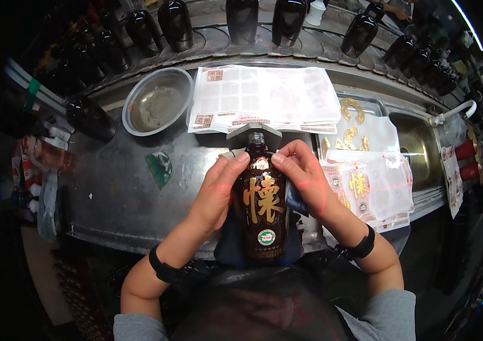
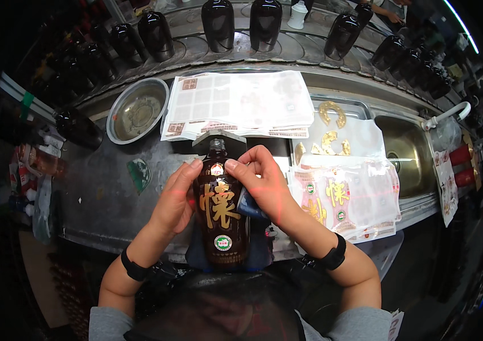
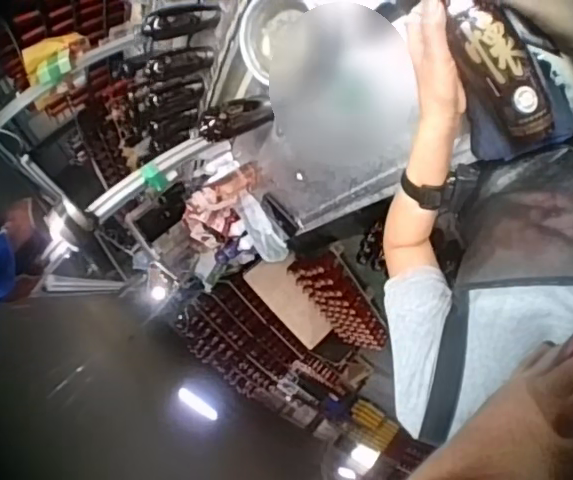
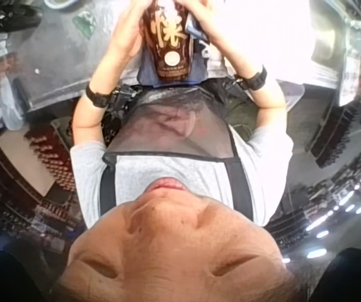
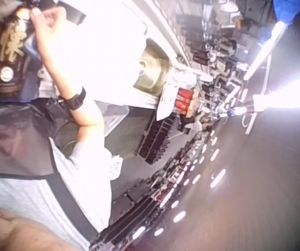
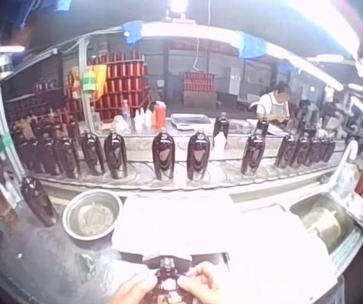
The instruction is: Manually applying decorative gold stickers and labels onto large dark product bottles at a factory work bench and cleaning them with a cloth.
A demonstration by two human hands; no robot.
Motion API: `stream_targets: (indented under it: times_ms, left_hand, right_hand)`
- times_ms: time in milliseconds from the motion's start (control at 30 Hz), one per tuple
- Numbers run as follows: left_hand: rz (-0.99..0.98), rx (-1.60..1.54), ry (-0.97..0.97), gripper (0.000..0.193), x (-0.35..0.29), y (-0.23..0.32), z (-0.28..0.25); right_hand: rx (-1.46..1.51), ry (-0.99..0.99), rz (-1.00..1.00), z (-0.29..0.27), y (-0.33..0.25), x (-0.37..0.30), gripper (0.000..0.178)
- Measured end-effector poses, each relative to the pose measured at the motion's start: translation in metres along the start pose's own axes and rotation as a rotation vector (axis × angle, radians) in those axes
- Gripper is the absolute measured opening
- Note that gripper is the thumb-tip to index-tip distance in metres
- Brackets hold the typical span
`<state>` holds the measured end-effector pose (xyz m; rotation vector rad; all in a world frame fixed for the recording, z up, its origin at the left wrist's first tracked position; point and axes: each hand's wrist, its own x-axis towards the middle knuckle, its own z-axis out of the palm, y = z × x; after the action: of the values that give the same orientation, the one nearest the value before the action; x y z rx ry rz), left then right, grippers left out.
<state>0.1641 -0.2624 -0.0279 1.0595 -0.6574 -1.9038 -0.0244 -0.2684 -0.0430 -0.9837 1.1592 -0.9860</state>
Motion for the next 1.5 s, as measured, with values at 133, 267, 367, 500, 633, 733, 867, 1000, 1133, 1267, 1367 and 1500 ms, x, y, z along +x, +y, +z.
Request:
stream_targets:
  times_ms: [133, 267, 367, 500, 633, 733, 867, 1000, 1133, 1267, 1367, 1500]
  left_hand:
    - [0.029, 0.061, 0.029, 0.031, -0.002, 0.001, 0.004]
    - [0.047, 0.054, 0.058, 0.028, 0.000, 0.000, 0.009]
    - [0.042, 0.101, 0.040, 0.029, 0.000, -0.004, -0.002]
    - [-0.033, 0.047, 0.048, 0.035, 0.004, 0.010, 0.003]
    - [-0.010, 0.183, 0.065, 0.048, 0.005, 0.016, 0.017]
    - [-0.027, 0.311, 0.030, 0.054, 0.017, 0.012, 0.006]
    - [-0.017, 0.265, 0.027, 0.054, 0.016, 0.010, 0.006]
    - [-0.020, 0.285, 0.029, 0.054, 0.016, 0.008, 0.003]
    - [-0.043, 0.208, 0.094, 0.055, -0.004, 0.009, 0.006]
    - [0.009, 0.131, 0.035, 0.054, -0.018, 0.000, -0.003]
    - [0.006, 0.134, 0.013, 0.054, -0.015, 0.002, -0.006]
    - [0.003, 0.130, 0.017, 0.054, -0.017, 0.002, -0.004]
  right_hand:
    - [-0.031, -0.004, -0.001, 0.000, 0.004, 0.002, 0.035]
    - [-0.056, 0.009, -0.019, -0.003, 0.010, 0.004, 0.034]
    - [-0.050, -0.005, -0.014, 0.000, 0.004, 0.000, 0.032]
    - [0.012, -0.018, -0.006, -0.005, 0.002, 0.003, 0.029]
    - [0.007, -0.051, -0.017, -0.005, 0.002, 0.003, 0.028]
    - [-0.035, -0.058, -0.008, -0.004, -0.002, 0.001, 0.029]
    - [-0.004, -0.045, -0.009, 0.000, -0.001, 0.000, 0.029]
    - [-0.001, -0.042, -0.021, -0.002, 0.000, -0.001, 0.029]
    - [-0.036, -0.036, 0.009, -0.005, -0.002, -0.008, 0.034]
    - [-0.083, -0.046, -0.030, -0.005, 0.000, -0.017, 0.041]
    - [-0.059, -0.051, -0.028, -0.004, 0.003, -0.013, 0.044]
    - [-0.012, -0.048, -0.041, -0.002, 0.010, -0.015, 0.045]
